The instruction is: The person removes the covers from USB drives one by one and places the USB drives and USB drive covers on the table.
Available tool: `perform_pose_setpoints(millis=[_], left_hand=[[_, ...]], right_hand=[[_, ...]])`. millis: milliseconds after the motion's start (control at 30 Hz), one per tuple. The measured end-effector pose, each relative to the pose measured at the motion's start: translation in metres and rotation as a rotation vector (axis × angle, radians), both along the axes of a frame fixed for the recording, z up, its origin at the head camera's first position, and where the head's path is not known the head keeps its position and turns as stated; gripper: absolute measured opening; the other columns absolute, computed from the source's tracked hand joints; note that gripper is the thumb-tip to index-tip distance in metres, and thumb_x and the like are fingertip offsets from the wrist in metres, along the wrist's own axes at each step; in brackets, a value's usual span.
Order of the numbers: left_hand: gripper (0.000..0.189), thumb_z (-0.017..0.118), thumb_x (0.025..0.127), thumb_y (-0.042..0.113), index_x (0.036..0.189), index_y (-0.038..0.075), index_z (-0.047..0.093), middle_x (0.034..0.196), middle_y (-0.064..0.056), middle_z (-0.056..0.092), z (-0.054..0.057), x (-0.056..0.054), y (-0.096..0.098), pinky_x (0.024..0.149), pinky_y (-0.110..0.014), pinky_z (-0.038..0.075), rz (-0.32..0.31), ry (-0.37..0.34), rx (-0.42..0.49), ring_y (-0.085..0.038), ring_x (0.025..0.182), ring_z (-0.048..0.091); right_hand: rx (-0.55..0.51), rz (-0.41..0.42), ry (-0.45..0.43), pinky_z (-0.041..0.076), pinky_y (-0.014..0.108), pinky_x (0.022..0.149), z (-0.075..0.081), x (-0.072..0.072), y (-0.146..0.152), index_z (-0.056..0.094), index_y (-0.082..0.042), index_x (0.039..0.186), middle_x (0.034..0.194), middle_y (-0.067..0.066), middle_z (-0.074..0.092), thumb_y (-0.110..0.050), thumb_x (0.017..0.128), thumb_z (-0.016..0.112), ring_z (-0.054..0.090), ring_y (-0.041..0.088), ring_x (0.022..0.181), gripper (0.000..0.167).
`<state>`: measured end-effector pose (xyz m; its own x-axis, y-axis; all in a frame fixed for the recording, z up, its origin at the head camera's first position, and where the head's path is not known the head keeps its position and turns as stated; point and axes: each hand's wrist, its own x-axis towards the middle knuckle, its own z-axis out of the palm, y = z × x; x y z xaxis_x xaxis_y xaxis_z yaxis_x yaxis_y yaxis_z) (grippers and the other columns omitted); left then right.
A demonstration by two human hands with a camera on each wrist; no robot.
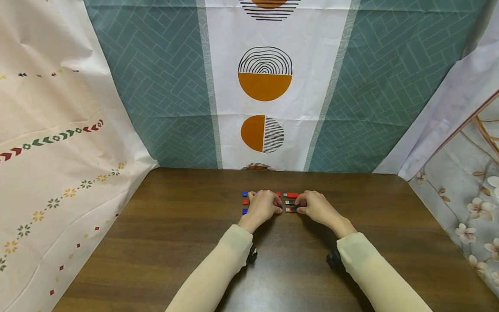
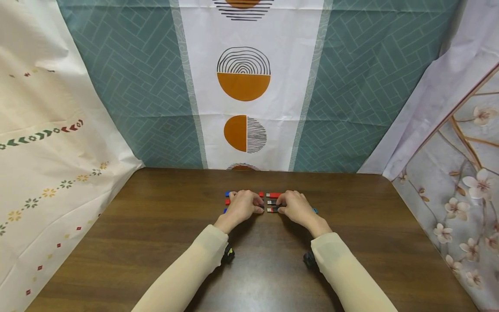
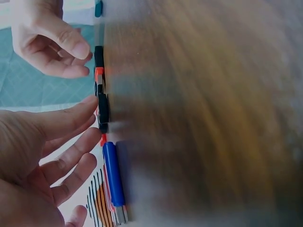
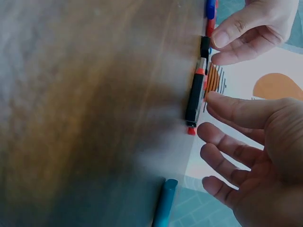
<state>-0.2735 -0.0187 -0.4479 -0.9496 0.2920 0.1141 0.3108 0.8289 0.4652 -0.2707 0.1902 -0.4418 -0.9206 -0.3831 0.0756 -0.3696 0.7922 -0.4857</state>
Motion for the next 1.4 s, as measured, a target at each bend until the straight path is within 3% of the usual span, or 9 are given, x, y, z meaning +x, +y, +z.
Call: perform_pose_setpoints(millis=[133,300,533,767,1000,1133,1233,1400], left_hand=[[0.017,0.087,0.086,0.032,0.098,0.021,0.083,0.089,0.011,0.076,0.0,0.001,-0.001,0.093,-0.052,0.031,0.006,-0.022,0.03,-0.017,0.099,0.065],[0.017,0.085,0.088,0.032,0.101,0.021,0.083,0.094,0.008,0.077,0.0,0.002,-0.003,0.089,-0.05,0.031,0.014,-0.027,0.089,-0.019,0.099,0.066],[0.018,0.084,0.09,0.027,0.105,0.017,0.083,0.1,0.002,0.08,-0.001,0.006,-0.002,0.096,-0.053,0.029,-0.026,-0.029,0.194,-0.02,0.103,0.068],[0.018,0.084,0.089,0.029,0.105,0.02,0.083,0.093,0.01,0.078,0.002,0.008,0.002,0.093,-0.05,0.03,-0.021,-0.023,0.187,-0.014,0.099,0.067],[0.017,0.084,0.088,0.026,0.104,0.018,0.084,0.098,0.01,0.079,0.004,0.01,0.011,0.11,-0.068,0.024,-0.042,-0.023,0.223,-0.018,0.106,0.068],[0.018,0.084,0.089,0.028,0.105,0.019,0.084,0.101,0.008,0.077,0.006,0.011,0.017,0.103,-0.057,0.032,-0.059,-0.023,0.215,-0.018,0.106,0.068],[0.019,0.083,0.09,0.028,0.106,0.019,0.083,0.101,0.007,0.077,0.008,0.011,0.021,0.09,-0.047,0.032,-0.067,-0.026,0.218,-0.019,0.102,0.069],[0.017,0.084,0.089,0.028,0.105,0.021,0.084,0.101,0.011,0.078,0.011,0.013,0.026,0.089,-0.042,0.032,-0.054,-0.035,0.217,-0.016,0.106,0.068]], right_hand=[[-0.084,0.05,-0.03,0.048,0.038,0.075,0.002,0.0,0.008,0.076,-0.002,0.101,0.089,0.003,0.064,-0.002,0.088,0.081,0.056,0.019,0.081,0.013],[-0.159,0.089,-0.074,0.049,0.034,0.072,0.006,0.001,0.019,0.075,-0.001,0.104,0.094,0.005,0.065,0.001,0.09,0.078,0.058,0.018,0.082,0.014],[-0.18,0.087,-0.077,0.048,0.035,0.073,0.009,0.004,0.029,0.074,0.0,0.105,0.097,0.007,0.066,0.0,0.09,0.078,0.058,0.018,0.084,0.016],[-0.169,0.079,-0.076,0.048,0.034,0.073,0.012,0.005,0.041,0.075,-0.001,0.109,0.098,0.004,0.066,-0.003,0.092,0.077,0.057,0.019,0.086,0.017],[-0.154,0.096,-0.05,0.05,0.035,0.079,0.015,0.006,0.06,0.074,-0.001,0.113,0.103,0.006,0.067,-0.005,0.094,0.075,0.058,0.019,0.092,0.019],[-0.153,0.08,-0.052,0.05,0.033,0.079,0.015,0.008,0.071,0.074,-0.002,0.112,0.104,0.006,0.067,-0.004,0.093,0.075,0.057,0.02,0.092,0.019],[-0.15,0.067,-0.051,0.049,0.033,0.079,0.015,0.008,0.077,0.074,-0.003,0.112,0.105,0.005,0.067,-0.004,0.093,0.076,0.056,0.02,0.093,0.019],[-0.15,0.066,-0.036,0.048,0.034,0.079,0.015,0.008,0.084,0.074,-0.003,0.113,0.106,0.005,0.066,-0.005,0.093,0.077,0.056,0.023,0.095,0.02]])
